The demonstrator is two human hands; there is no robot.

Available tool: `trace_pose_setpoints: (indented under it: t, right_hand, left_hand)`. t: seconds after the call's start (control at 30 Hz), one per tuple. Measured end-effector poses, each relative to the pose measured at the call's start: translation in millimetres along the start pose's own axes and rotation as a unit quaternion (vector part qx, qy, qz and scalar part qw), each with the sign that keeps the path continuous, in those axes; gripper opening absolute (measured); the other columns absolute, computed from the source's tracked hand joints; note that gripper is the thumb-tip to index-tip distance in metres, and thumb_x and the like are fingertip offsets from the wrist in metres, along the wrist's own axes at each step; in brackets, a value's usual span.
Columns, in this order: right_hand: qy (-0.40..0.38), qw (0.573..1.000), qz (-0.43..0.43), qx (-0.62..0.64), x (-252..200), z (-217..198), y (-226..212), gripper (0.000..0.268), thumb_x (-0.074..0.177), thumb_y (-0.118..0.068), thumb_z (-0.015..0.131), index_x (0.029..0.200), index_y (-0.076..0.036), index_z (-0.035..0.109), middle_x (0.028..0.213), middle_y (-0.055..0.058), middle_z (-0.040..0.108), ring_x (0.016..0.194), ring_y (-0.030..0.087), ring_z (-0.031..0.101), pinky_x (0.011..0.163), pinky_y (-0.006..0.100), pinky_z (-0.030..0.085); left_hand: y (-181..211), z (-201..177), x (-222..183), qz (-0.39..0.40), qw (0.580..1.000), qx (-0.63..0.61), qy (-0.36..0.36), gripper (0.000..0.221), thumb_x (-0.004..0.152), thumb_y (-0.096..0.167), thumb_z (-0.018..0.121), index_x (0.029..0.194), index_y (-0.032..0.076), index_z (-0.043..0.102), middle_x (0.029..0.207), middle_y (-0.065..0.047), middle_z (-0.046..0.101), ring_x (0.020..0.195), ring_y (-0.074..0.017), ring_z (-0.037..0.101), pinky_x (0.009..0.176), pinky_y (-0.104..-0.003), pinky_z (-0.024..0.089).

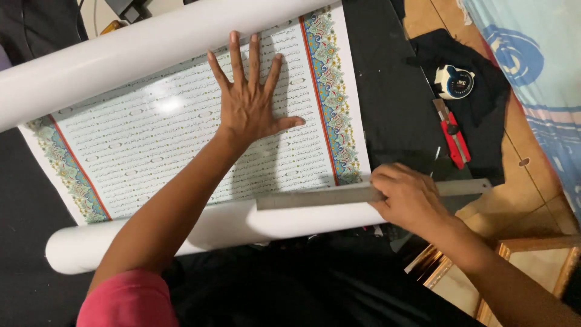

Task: The person unrolls a large printed poster with Arabic calligraphy, aligns a metal ruler along the edge, and uses a red utility knife to trim the border. The person repeats this process along multiple edges of the poster.

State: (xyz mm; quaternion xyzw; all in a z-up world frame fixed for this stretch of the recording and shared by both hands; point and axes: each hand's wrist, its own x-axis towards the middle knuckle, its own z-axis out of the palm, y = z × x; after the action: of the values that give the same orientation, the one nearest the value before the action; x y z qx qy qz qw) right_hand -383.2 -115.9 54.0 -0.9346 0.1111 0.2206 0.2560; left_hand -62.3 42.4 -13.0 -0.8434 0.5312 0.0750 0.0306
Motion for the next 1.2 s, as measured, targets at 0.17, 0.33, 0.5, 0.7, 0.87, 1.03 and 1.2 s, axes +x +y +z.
trace_pose_setpoints:
  t: [0.17, 0.33, 0.5, 0.7, 0.87, 1.03, 1.2]
  right_hand:
    - [0.029, 0.986, 0.151, -0.064, 22, -22, 20, 0.028, 0.080, -0.039, 0.073, 0.088, -0.012, 0.069, 0.109, -0.009, 0.069, 0.108, 0.025, 0.061, 0.060, 0.054, 0.052]
    - [0.205, 0.973, 0.076, 0.075, 65, -24, 54, 0.043, 0.094, -0.041, 0.076, 0.064, -0.016, 0.059, 0.078, -0.001, 0.069, 0.079, 0.027, 0.070, 0.068, 0.034, 0.052]
    - [0.147, 0.961, 0.111, 0.205, 81, -47, 12, 0.044, 0.100, -0.034, 0.068, 0.066, -0.006, 0.065, 0.060, 0.012, 0.063, 0.064, 0.032, 0.064, 0.059, 0.041, 0.045]
    - [-0.025, 0.996, -0.087, 0.022, 57, 2, -1, 0.015, 0.071, -0.023, 0.074, 0.062, -0.011, 0.071, 0.134, -0.009, 0.072, 0.124, 0.020, 0.062, 0.101, 0.043, 0.041]
    - [0.056, 0.971, -0.196, 0.125, 38, 5, -24, 0.017, 0.085, -0.014, 0.070, 0.097, -0.004, 0.077, 0.097, 0.005, 0.079, 0.082, 0.023, 0.072, 0.087, 0.041, 0.050]
    - [0.004, 0.977, -0.192, 0.091, 25, 27, -21, 0.030, 0.076, -0.019, 0.071, 0.057, -0.015, 0.049, 0.063, -0.002, 0.052, 0.054, 0.021, 0.050, 0.077, 0.036, 0.045]
    - [-0.050, 0.992, -0.090, 0.072, 22, 19, -23, 0.037, 0.073, -0.027, 0.076, 0.062, -0.011, 0.045, 0.073, -0.001, 0.056, 0.058, 0.029, 0.058, 0.052, 0.047, 0.041]
  left_hand:
    - [17, 8, -12, -0.054, 0.997, -0.027, -0.036, 0.125, 0.070, 0.107, 0.020, 0.167, 0.032, -0.004, 0.169, -0.036, 0.006, 0.148, -0.0653, 0.000, 0.111, -0.085, 0.001]
    - [56, -17, -26, -0.066, 0.985, 0.017, -0.159, 0.131, 0.073, 0.109, 0.017, 0.169, 0.022, -0.002, 0.162, -0.037, 0.026, 0.149, -0.0627, -0.003, 0.111, -0.081, -0.004]
    - [59, -16, -18, -0.057, 0.984, 0.015, -0.168, 0.131, 0.074, 0.108, 0.010, 0.168, 0.016, 0.008, 0.148, -0.034, 0.050, 0.146, -0.0554, 0.033, 0.115, -0.074, 0.015]
    - [19, 1, 36, -0.111, 0.985, 0.132, 0.013, 0.119, 0.098, 0.098, 0.049, 0.166, 0.011, 0.006, 0.084, -0.007, 0.063, 0.066, -0.0155, 0.048, 0.053, -0.032, 0.043]
    - [-27, -28, 83, -0.124, 0.987, 0.106, 0.012, 0.097, 0.097, 0.090, 0.052, 0.161, 0.020, 0.031, 0.154, -0.026, 0.040, 0.130, -0.0585, 0.040, 0.099, -0.073, 0.044]
    - [-58, -18, 105, -0.075, 0.995, -0.010, -0.061, 0.105, 0.090, 0.095, 0.035, 0.161, 0.018, 0.027, 0.161, -0.023, 0.039, 0.144, -0.0534, 0.030, 0.111, -0.073, 0.016]
    - [-72, -21, 115, -0.053, 0.998, 0.026, -0.039, 0.114, 0.081, 0.102, 0.041, 0.160, 0.020, 0.031, 0.161, -0.017, 0.039, 0.144, -0.0428, 0.033, 0.110, -0.065, 0.021]
